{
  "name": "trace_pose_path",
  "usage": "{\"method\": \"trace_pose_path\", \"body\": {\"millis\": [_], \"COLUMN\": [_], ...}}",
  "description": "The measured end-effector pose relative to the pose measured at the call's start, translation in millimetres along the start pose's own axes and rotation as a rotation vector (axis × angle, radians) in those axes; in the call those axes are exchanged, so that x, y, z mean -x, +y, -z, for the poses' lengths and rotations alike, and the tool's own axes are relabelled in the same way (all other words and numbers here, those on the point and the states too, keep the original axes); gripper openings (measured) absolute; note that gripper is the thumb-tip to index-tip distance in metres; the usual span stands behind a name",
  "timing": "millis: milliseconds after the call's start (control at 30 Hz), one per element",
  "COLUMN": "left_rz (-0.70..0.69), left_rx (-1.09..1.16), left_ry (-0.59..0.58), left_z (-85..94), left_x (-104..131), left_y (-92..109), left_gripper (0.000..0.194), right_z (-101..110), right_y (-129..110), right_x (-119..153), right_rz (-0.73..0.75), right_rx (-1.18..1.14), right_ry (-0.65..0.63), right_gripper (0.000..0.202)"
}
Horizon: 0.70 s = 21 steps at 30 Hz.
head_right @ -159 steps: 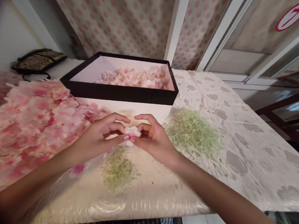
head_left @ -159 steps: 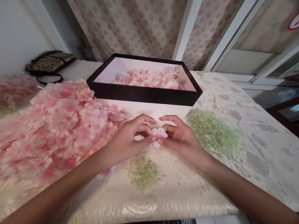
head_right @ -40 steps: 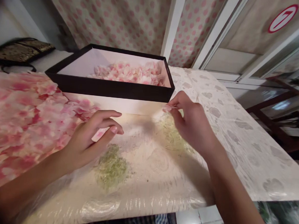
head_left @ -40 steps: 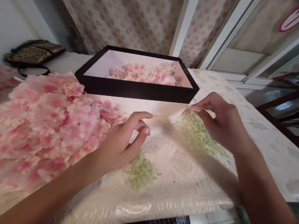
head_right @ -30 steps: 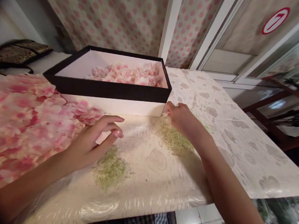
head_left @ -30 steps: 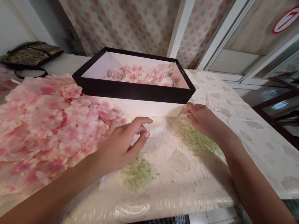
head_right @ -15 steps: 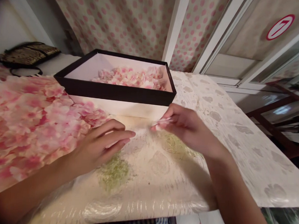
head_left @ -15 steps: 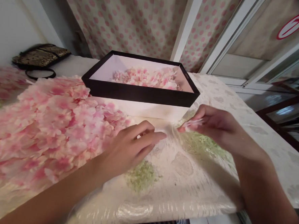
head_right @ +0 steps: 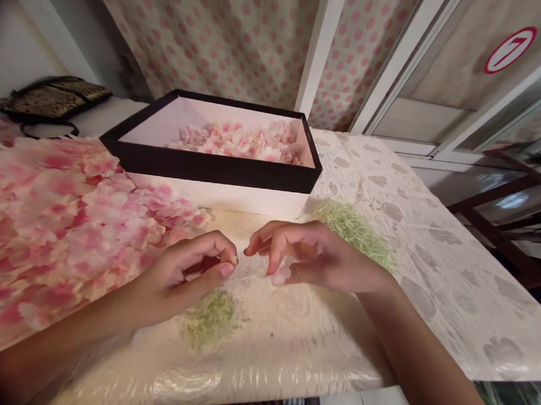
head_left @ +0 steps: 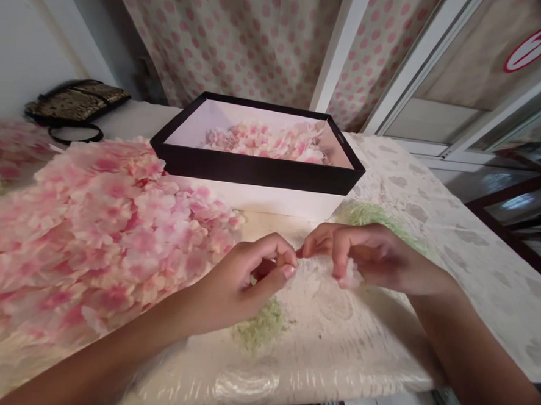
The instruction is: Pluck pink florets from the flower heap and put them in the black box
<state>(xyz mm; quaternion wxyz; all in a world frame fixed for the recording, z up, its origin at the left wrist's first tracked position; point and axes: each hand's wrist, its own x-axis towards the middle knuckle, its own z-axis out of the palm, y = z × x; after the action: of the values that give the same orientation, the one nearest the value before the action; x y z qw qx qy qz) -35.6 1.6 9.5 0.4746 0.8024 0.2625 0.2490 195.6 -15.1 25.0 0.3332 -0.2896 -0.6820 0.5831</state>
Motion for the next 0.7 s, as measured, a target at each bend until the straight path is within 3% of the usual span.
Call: {"method": "trace_pose_path", "body": {"millis": [100,300,567,700], "left_rz": [0.024,-0.099,-0.087,-0.148], "left_rx": [0.009,-0.045,-0.017,-0.033], "left_ry": [-0.043,-0.012,0.001,-0.008], "left_z": [0.1,-3.3,-6.3,-4.4], "left_x": [-1,1,0,0], "left_y": [1,-1,-2,-1], "left_gripper": [0.007,0.009,0.010,0.010], "right_z": [-4,-16,-18,-21], "right_y": [-1,6,7,8], "right_x": [1,1,0,-1], "right_rz": [0.017,0.130,0.141,0.122], "right_rx": [0.058,0.263,0.361,0.378], "right_ry": [-0.069,0.035,0.033,0.013], "right_gripper": [0.005,0.017,0.022,0.018]}}
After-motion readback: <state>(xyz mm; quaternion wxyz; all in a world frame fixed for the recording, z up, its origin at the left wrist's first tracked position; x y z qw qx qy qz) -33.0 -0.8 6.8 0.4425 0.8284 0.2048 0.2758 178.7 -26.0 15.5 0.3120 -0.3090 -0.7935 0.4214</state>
